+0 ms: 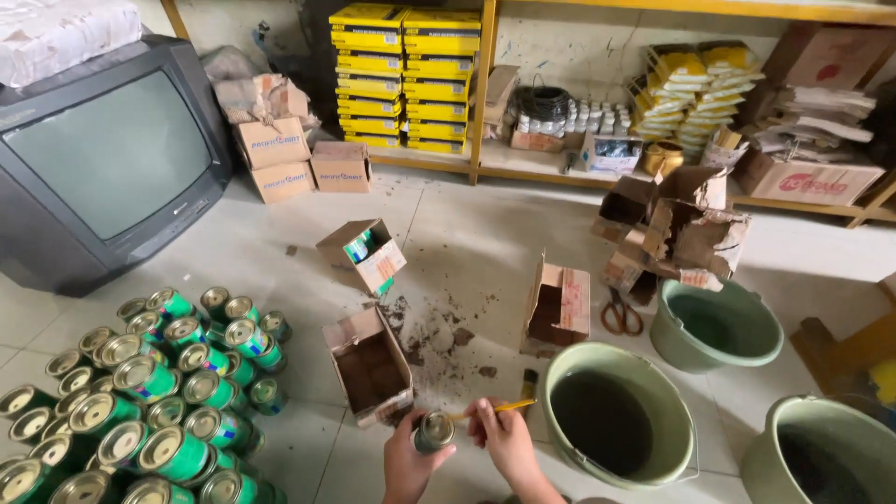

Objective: The person sits on the floor and cleans green cylindrical cans one by one. They use a dark cloth to wipe the exterior and a yellow pencil-like tool to clean the interior rim of each can. After cleaning, the cans are placed into a stack on the floor.

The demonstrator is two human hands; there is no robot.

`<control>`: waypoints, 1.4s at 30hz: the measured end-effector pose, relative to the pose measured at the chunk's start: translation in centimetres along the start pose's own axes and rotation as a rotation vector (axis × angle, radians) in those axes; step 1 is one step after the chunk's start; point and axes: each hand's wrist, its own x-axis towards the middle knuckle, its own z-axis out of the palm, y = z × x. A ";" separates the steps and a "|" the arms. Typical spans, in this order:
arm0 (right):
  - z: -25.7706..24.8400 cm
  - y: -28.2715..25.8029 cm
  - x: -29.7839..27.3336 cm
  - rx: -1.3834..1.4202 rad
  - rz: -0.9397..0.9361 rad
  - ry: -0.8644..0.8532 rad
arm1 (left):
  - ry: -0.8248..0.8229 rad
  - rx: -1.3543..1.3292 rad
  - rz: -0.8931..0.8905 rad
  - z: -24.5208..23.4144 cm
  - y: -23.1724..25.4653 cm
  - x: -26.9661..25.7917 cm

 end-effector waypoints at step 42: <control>1.2 -3.3 -2.8 -0.304 -0.503 -0.086 | 0.404 -0.140 0.571 0.0 -0.4 0.9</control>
